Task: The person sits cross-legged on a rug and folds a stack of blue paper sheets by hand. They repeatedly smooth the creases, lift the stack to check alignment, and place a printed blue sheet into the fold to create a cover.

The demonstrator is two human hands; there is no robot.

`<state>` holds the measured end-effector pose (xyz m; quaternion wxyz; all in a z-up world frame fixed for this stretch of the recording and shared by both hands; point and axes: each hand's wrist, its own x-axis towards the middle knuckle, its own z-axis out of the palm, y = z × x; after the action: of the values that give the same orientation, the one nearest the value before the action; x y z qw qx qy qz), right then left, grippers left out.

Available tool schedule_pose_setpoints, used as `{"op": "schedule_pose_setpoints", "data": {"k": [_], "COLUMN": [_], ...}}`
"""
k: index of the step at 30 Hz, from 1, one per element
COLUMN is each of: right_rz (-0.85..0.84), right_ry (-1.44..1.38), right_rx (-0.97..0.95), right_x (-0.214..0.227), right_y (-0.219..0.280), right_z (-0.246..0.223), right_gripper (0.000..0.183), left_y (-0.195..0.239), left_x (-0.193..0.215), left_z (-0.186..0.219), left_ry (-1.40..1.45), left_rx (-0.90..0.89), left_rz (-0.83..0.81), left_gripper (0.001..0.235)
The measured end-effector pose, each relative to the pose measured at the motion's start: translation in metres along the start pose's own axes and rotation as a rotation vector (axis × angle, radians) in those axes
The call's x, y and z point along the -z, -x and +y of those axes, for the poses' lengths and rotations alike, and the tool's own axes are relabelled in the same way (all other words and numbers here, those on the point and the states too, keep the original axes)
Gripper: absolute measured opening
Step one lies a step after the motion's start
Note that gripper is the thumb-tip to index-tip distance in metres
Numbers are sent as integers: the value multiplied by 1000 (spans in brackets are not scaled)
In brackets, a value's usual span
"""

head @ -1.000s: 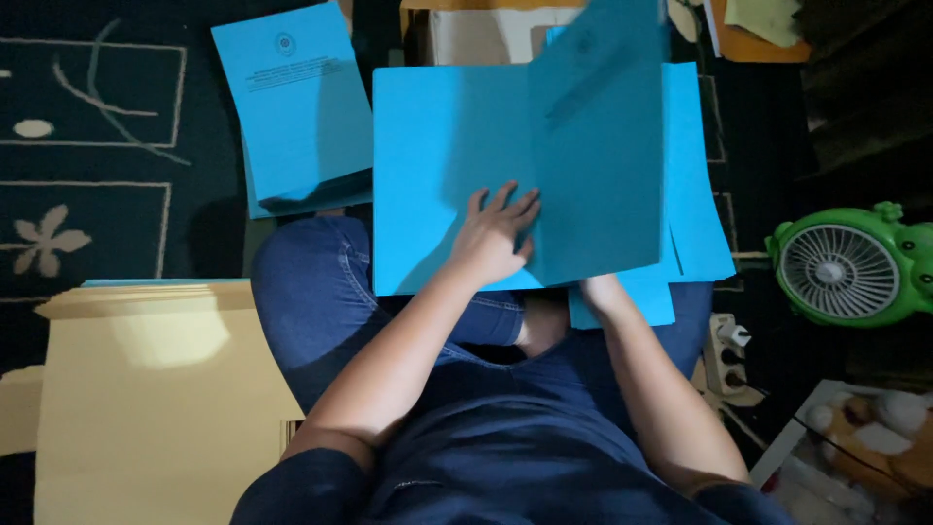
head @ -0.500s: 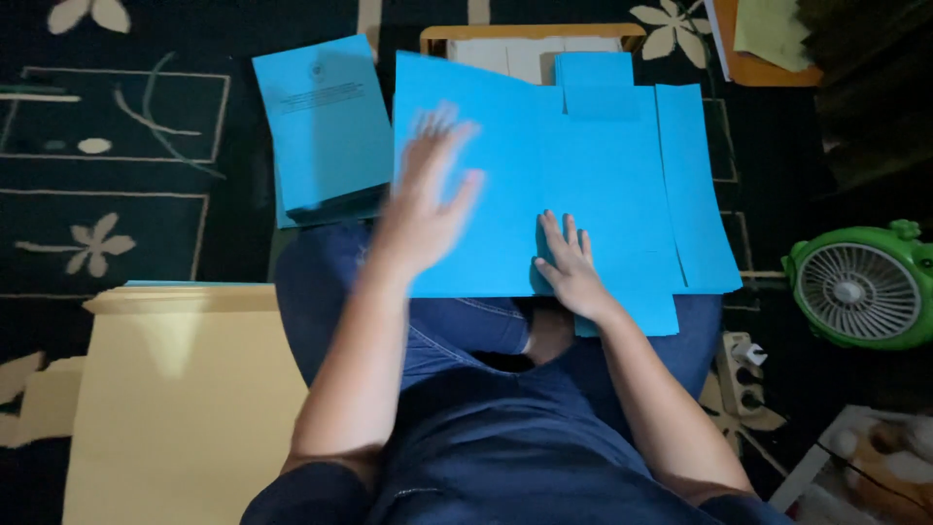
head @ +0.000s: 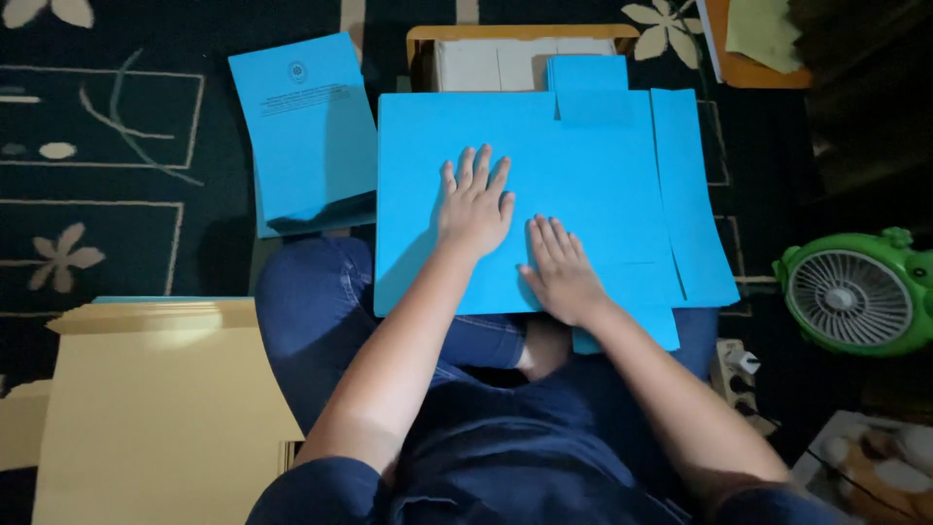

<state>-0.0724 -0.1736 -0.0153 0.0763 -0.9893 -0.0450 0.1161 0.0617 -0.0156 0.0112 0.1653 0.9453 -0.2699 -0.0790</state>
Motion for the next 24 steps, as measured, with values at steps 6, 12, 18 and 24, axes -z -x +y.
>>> {"op": "schedule_pose_setpoints", "data": {"k": [6, 12, 18, 24], "right_rz": [40, 34, 5, 109], "right_ry": [161, 142, 136, 159], "right_rx": [-37, -36, -18, -3], "right_x": [14, 18, 8, 10], "right_y": [-112, -116, -67, -144], "right_z": [35, 37, 23, 55], "right_gripper": [71, 70, 72, 66], "left_y": [2, -2, -4, -2], "left_x": [8, 0, -9, -10], "left_z": [3, 3, -5, -4], "left_ry": [25, 23, 49, -31], "left_rx": [18, 32, -7, 0], "left_rz": [-38, -4, 46, 45], "left_gripper": [57, 56, 55, 57]}}
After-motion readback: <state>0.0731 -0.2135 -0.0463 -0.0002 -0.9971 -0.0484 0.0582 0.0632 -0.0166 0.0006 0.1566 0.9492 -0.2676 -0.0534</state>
